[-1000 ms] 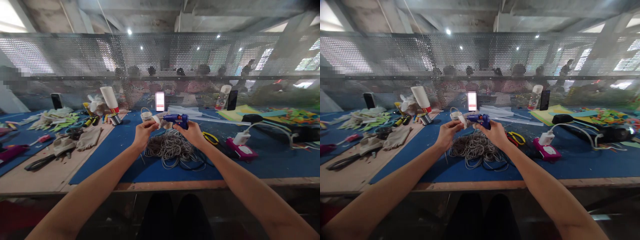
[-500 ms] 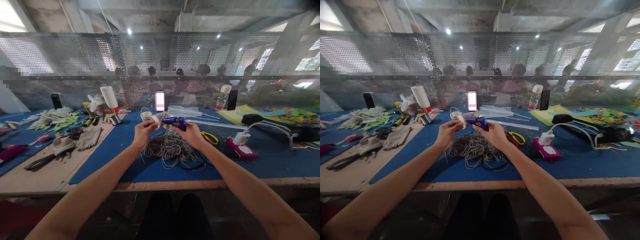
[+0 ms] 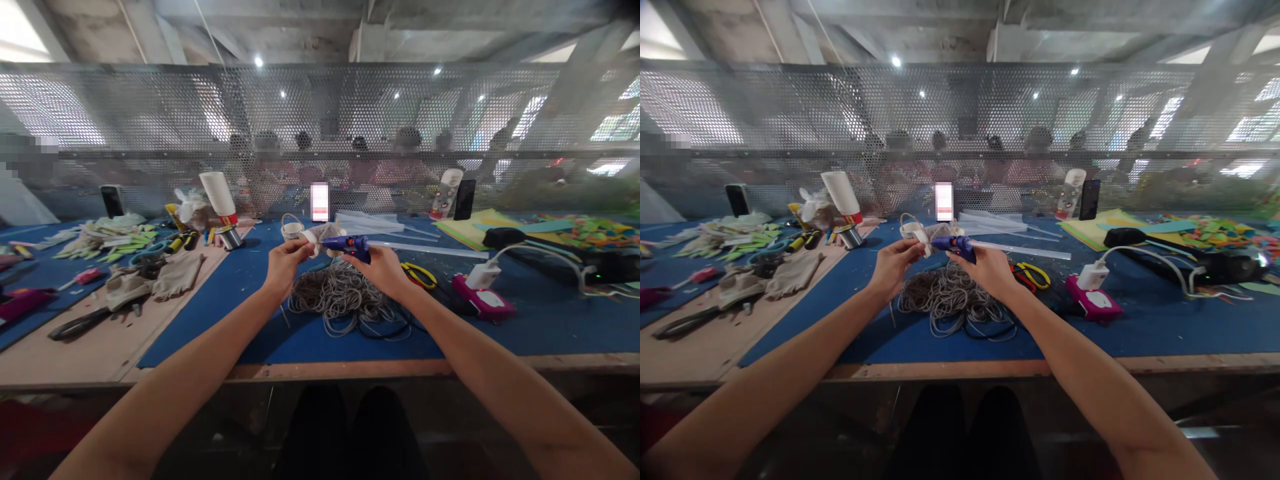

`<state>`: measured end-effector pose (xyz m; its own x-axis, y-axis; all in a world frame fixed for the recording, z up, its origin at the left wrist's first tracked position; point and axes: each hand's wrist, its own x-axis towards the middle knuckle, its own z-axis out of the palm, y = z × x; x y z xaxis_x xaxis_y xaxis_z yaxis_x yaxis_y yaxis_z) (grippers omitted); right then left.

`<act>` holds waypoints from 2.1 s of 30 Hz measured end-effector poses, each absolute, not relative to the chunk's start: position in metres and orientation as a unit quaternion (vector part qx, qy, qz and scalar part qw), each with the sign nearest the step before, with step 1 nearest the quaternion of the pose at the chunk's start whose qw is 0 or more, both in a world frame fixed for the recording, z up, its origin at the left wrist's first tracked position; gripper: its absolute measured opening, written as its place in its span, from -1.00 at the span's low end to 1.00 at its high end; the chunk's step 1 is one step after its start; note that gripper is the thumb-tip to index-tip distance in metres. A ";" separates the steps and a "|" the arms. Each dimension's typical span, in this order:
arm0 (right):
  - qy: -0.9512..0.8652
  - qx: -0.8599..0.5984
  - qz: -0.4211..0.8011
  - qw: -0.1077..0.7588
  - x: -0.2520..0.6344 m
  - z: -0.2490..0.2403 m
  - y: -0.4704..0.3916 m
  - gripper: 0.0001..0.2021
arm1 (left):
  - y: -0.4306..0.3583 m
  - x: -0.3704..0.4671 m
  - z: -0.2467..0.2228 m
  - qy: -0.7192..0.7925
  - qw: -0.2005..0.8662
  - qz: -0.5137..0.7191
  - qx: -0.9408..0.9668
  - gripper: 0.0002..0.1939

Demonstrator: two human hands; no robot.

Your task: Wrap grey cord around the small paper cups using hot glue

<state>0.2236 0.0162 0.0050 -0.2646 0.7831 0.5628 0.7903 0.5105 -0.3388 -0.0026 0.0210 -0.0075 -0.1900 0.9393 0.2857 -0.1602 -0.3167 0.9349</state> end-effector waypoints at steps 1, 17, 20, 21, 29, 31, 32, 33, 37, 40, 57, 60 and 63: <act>-0.796 -0.494 -0.006 0.350 0.224 0.005 0.016 -0.52 | 0.021 -0.003 -0.007 0.407 0.419 0.655 0.478 -0.74; -0.799 -0.487 -0.025 0.351 0.225 0.004 0.017 -0.54 | 0.021 -0.003 -0.006 0.407 0.432 0.658 0.463 -0.71; -0.800 -0.486 -0.034 0.351 0.224 0.005 0.016 -0.56 | 0.021 -0.003 -0.006 0.408 0.436 0.658 0.459 -0.71; -0.800 -0.485 -0.036 0.351 0.224 0.005 0.016 -0.56 | 0.022 -0.003 -0.006 0.408 0.436 0.658 0.458 -0.71; -0.806 -0.475 -0.049 0.351 0.225 0.003 0.017 -0.55 | 0.023 -0.003 -0.005 0.401 0.442 0.662 0.453 -0.71; -0.806 -0.475 -0.048 0.349 0.225 0.003 0.017 -0.55 | 0.023 -0.003 -0.005 0.403 0.445 0.662 0.450 -0.71; -0.807 -0.475 -0.048 0.348 0.225 0.004 0.016 -0.56 | 0.023 -0.003 -0.005 0.403 0.445 0.661 0.449 -0.70; -0.807 -0.475 -0.048 0.347 0.225 0.004 0.016 -0.56 | 0.023 -0.003 -0.005 0.404 0.446 0.661 0.448 -0.70; -0.808 -0.477 -0.046 0.342 0.225 0.005 0.015 -0.57 | 0.023 -0.004 -0.006 0.406 0.444 0.660 0.450 -0.70; -0.809 -0.477 -0.048 0.341 0.226 0.004 0.016 -0.56 | 0.023 -0.004 -0.006 0.406 0.446 0.661 0.447 -0.70; -0.815 -0.473 -0.047 0.331 0.227 0.001 0.020 -0.55 | 0.023 -0.004 -0.004 0.392 0.462 0.666 0.435 -0.67; -0.818 -0.466 -0.049 0.334 0.228 0.001 0.020 -0.56 | 0.023 -0.005 -0.005 0.390 0.468 0.667 0.429 -0.67; -0.820 -0.465 -0.050 0.330 0.229 0.001 0.020 -0.55 | 0.022 -0.005 -0.004 0.390 0.473 0.665 0.427 -0.67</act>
<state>0.2287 0.0203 0.0007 -0.3499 0.7294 0.5878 0.7948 0.5632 -0.2258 -0.0047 0.0222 -0.0035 -0.1882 0.9617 0.1992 -0.2958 -0.2489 0.9223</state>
